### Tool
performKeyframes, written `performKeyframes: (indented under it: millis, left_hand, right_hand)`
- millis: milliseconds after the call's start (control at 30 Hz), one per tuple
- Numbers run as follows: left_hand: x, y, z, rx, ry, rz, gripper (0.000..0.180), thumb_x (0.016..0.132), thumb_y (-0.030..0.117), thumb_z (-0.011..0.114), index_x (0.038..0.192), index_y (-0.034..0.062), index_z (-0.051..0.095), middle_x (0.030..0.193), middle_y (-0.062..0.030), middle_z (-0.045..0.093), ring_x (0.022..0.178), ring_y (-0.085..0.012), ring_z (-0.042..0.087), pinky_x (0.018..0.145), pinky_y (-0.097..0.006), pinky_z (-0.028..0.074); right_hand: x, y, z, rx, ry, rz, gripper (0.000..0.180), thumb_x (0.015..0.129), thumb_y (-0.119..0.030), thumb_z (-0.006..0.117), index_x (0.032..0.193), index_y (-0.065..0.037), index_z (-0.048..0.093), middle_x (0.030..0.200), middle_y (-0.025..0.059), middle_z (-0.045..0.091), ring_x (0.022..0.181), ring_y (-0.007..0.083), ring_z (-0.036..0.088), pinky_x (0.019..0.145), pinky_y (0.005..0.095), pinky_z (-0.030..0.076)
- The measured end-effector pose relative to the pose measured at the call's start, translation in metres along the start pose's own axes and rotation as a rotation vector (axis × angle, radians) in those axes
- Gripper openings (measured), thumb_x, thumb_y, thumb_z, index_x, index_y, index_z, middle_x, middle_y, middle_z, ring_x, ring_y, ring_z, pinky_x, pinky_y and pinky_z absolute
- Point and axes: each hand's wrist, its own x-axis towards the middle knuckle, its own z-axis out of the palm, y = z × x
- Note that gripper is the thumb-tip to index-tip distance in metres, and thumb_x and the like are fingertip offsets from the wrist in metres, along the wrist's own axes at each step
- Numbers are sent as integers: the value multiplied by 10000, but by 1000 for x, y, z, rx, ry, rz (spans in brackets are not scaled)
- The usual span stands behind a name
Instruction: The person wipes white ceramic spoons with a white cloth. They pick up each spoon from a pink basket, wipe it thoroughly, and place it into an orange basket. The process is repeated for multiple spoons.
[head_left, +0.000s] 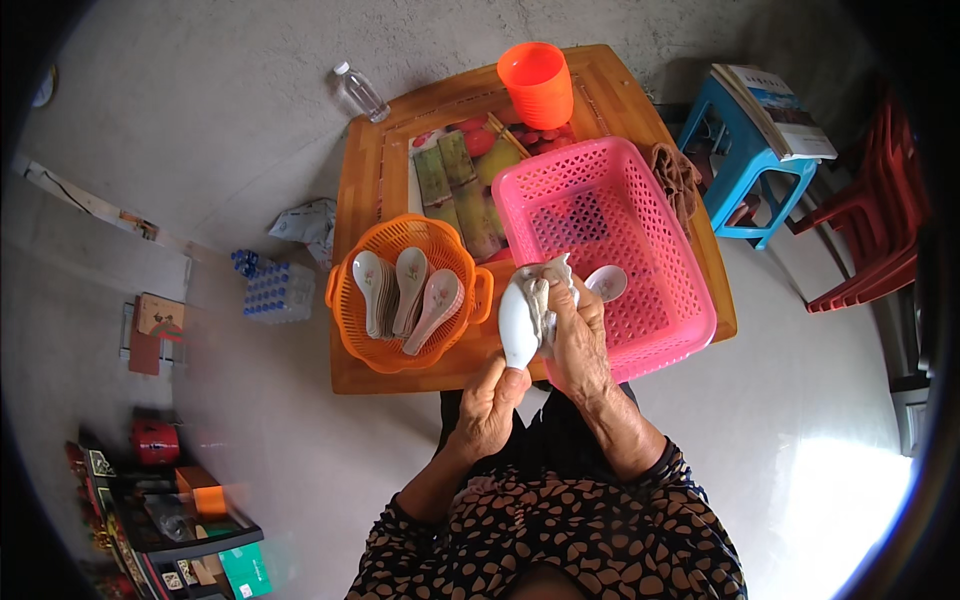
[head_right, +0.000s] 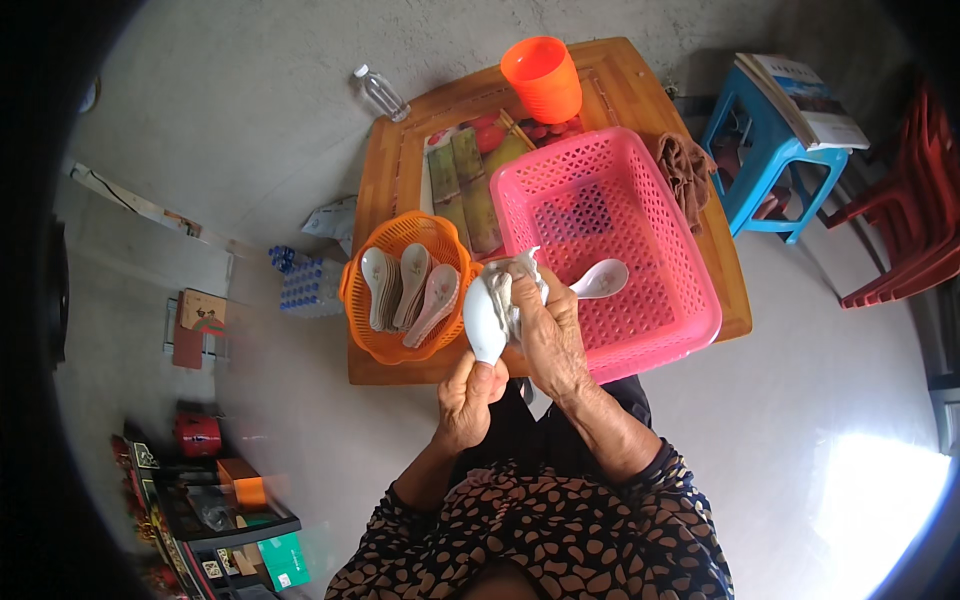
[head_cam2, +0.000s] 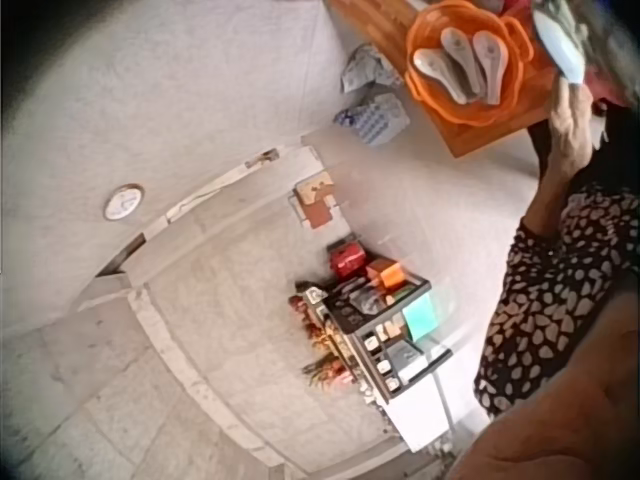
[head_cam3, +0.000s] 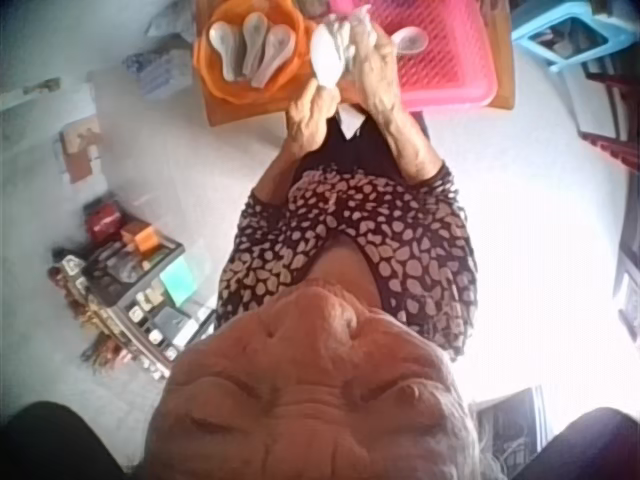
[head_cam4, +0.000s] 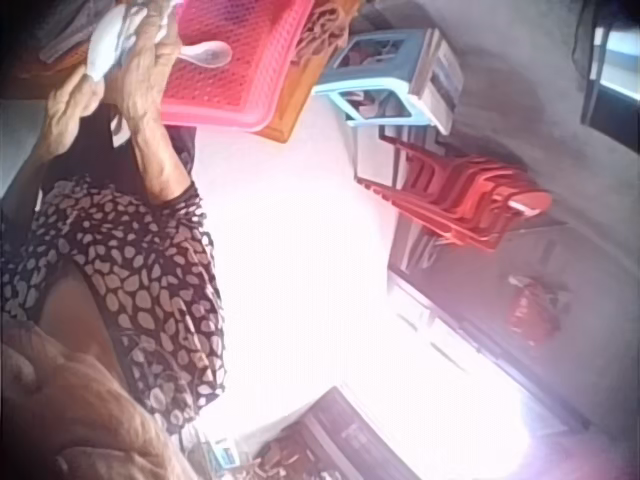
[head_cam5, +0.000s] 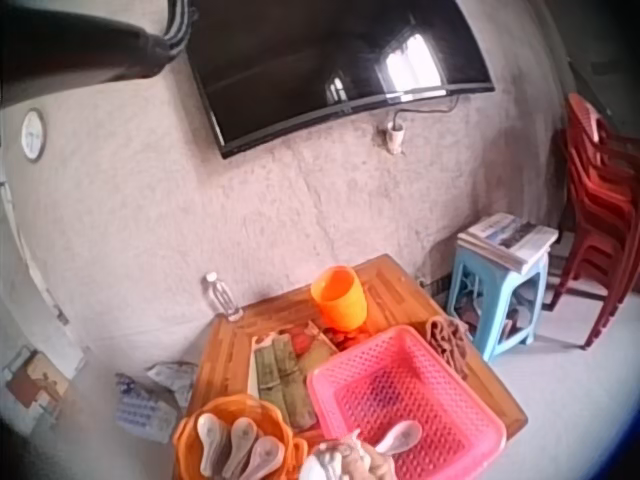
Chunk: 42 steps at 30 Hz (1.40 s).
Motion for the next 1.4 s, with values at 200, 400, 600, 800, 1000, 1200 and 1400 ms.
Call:
performKeyframes:
  millis: [200, 400, 600, 800, 1000, 1200, 1400]
  left_hand:
    - [7, -7, 1, -48, 87, -43, 398, 990, 330, 337, 1196, 7, 442, 696, 17, 465, 558, -32, 383, 471, -193, 317]
    - [5, -3, 0, 26, 118, -61, 317, 992, 306, 339, 1086, 38, 478, 678, 28, 436, 558, -39, 365, 511, -197, 325]
    - [3, -3, -7, -15, 38, -48, 337, 991, 300, 341, 1054, 0, 482, 649, 13, 436, 555, -57, 369, 505, -212, 318]
    - [1, 2, -9, 102, -62, -52, 305, 996, 262, 333, 1004, -1, 488, 654, -3, 410, 587, -78, 369, 533, -229, 328]
    - [-1, -2, -3, 99, -61, -164, 300, 993, 276, 346, 957, 12, 485, 658, 0, 382, 595, -94, 360, 546, -244, 336]
    - [4, 6, 0, -28, 74, -180, 300, 983, 332, 376, 905, 66, 489, 595, 34, 373, 530, -53, 340, 469, -205, 275]
    - [12, -1, -12, -183, 68, -189, 349, 989, 353, 337, 1033, 58, 516, 587, 37, 393, 501, -35, 336, 436, -193, 270]
  right_hand:
    - [-20, -1, 13, -311, 19, -73, 444, 958, -385, 427, 1175, -2, 484, 863, 45, 570, 739, 88, 518, 607, 230, 446]
    - [-31, 6, 15, -192, 12, -66, 359, 927, -313, 528, 1118, -14, 476, 846, 44, 578, 732, 78, 537, 599, 247, 465]
    - [-19, -3, 15, 7, 16, 14, 294, 911, -314, 562, 909, -21, 593, 741, -5, 588, 640, 48, 506, 569, 221, 425]
    - [2, -11, 9, -81, 125, 96, 394, 935, -368, 499, 778, -23, 604, 626, -10, 552, 593, 48, 488, 530, 222, 408]
    - [17, -12, 12, -340, 208, -285, 243, 941, -247, 505, 956, -16, 577, 711, -1, 560, 608, 60, 488, 542, 228, 425]
    - [12, -3, -6, -688, -150, -544, 456, 898, -317, 460, 1248, -26, 424, 1193, 194, 396, 1117, 336, 415, 909, 410, 380]
    - [-1, 2, -12, -796, -289, -671, 717, 785, -127, 620, 1394, -32, 252, 1307, 216, 275, 1201, 392, 343, 981, 443, 356]
